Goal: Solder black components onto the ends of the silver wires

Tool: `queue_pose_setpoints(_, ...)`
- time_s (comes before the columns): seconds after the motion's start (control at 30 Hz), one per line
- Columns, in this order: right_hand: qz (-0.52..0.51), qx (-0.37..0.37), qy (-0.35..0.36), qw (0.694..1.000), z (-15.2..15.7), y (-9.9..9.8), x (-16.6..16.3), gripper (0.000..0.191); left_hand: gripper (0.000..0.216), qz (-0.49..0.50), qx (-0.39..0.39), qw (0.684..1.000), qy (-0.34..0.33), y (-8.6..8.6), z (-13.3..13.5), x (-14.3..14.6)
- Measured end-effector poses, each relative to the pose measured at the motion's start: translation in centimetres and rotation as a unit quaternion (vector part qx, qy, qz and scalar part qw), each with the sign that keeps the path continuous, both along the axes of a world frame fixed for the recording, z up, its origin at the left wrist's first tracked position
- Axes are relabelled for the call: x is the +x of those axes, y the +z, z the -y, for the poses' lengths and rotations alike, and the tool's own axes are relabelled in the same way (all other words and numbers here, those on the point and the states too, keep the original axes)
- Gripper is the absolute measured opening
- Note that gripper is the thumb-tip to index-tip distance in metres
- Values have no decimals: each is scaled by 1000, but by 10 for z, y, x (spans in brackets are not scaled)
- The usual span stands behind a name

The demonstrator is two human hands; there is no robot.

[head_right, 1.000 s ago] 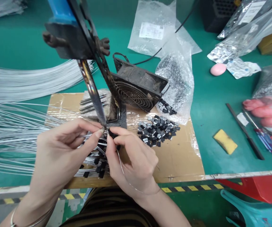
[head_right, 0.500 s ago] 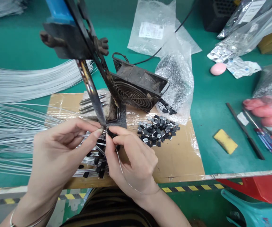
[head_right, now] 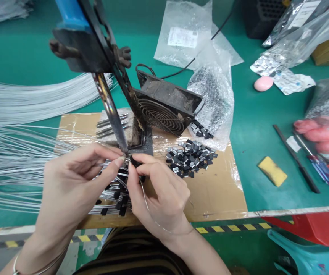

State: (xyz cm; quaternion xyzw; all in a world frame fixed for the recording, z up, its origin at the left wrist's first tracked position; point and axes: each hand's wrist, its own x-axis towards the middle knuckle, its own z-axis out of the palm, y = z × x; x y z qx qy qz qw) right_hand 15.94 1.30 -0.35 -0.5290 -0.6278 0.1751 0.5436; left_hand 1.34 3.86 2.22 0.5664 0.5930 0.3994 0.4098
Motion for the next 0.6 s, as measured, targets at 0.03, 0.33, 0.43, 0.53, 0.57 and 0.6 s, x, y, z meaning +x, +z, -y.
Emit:
queue_pose_setpoints(0.03, 1, -1, -1, 1000, 0, 0, 0, 19, 12, 0, -1, 1000, 1, 0, 0, 0)
queue_pose_setpoints(0.33, -72, -59, 7, 996, 3, -6, 5, 18, 8, -16, -9, 1000, -10, -2, 3, -5)
queue_pose_setpoints(0.43, -79, -91, -70, 990, 1, -10, 24, 14, 8, -67, 20, 997, -13, -4, 6, -12)
queue_pose_setpoints(0.53, -63, -83, -176, 979, -2, -21, 63, 14, 10, -140, 80, 987, -27, -8, 8, -22)
queue_pose_setpoints(0.57, -51, -88, -204, 974, -3, -26, 79, 15, 11, -156, 97, 982, -36, -10, 8, -25)
queue_pose_setpoints(0.6, -34, -83, -216, 972, -3, -32, 95, 19, 11, -166, 109, 979, -47, -12, 9, -27)
